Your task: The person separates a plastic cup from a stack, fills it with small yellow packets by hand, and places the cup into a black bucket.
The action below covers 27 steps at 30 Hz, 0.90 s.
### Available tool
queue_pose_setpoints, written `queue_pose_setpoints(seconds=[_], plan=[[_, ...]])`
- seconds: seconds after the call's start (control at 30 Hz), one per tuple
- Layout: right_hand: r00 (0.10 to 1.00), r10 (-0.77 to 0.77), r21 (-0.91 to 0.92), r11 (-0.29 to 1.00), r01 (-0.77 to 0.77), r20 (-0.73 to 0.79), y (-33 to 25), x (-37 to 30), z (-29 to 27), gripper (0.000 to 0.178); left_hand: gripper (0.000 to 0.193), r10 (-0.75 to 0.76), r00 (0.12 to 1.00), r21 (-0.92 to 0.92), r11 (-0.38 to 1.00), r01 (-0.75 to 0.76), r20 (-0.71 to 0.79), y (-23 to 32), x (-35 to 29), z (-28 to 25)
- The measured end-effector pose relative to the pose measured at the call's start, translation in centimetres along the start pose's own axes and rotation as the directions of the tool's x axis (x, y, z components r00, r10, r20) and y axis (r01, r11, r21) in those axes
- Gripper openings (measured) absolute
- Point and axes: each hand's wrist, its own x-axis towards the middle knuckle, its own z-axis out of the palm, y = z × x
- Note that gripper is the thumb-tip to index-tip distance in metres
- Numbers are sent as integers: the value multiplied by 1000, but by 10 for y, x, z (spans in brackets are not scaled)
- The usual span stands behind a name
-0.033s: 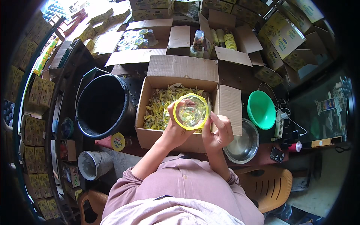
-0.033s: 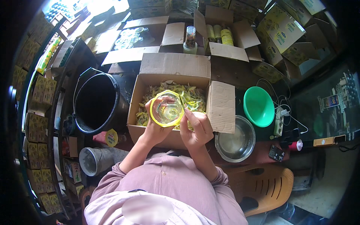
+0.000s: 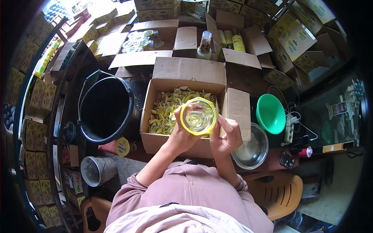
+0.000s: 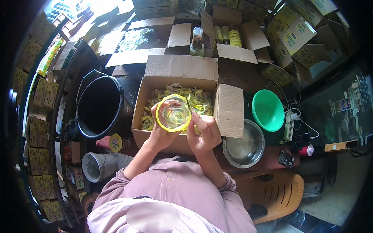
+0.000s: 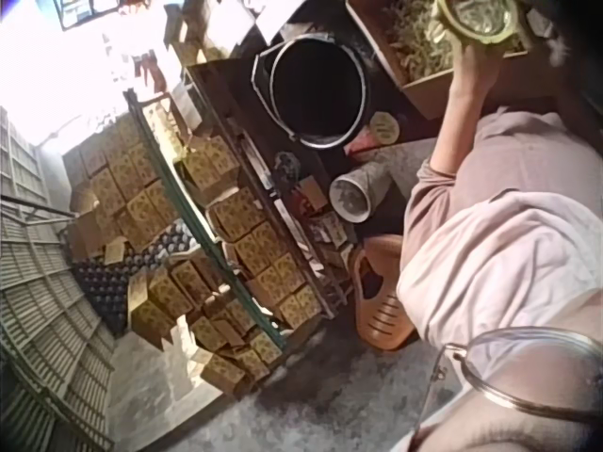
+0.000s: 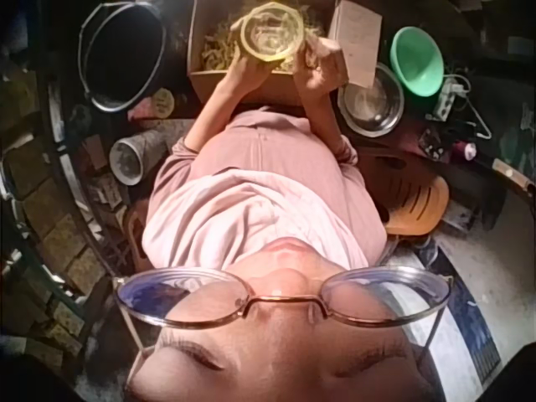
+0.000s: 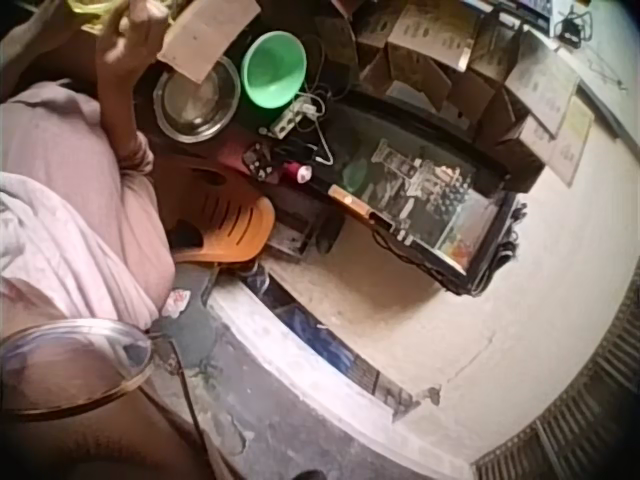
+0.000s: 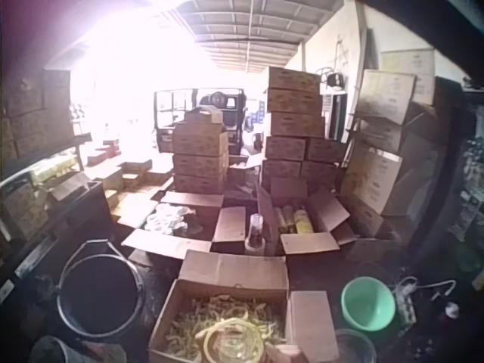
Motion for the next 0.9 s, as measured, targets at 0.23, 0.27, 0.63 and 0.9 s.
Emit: queue_pose_setpoints(seconds=[0.23, 0.27, 0.63, 0.9], plan=[[999, 33, 60, 998, -36, 41, 3, -3, -1, 27, 78, -41, 999, -60, 997, 42, 4, 1, 4, -5], [999, 35, 48, 998, -37, 40, 3, -4, -1, 27, 78, -41, 999, -60, 997, 41, 3, 0, 3, -6], [995, 46, 45, 998, -50, 87, 5, -5, -5, 28, 81, -57, 995, -106, 992, 65, 79, -6, -2, -4], [988, 127, 78, 988, -134, 90, 11, -2, -6, 28, 85, -30, 988, -30, 999, 35, 153, -5, -4, -8]])
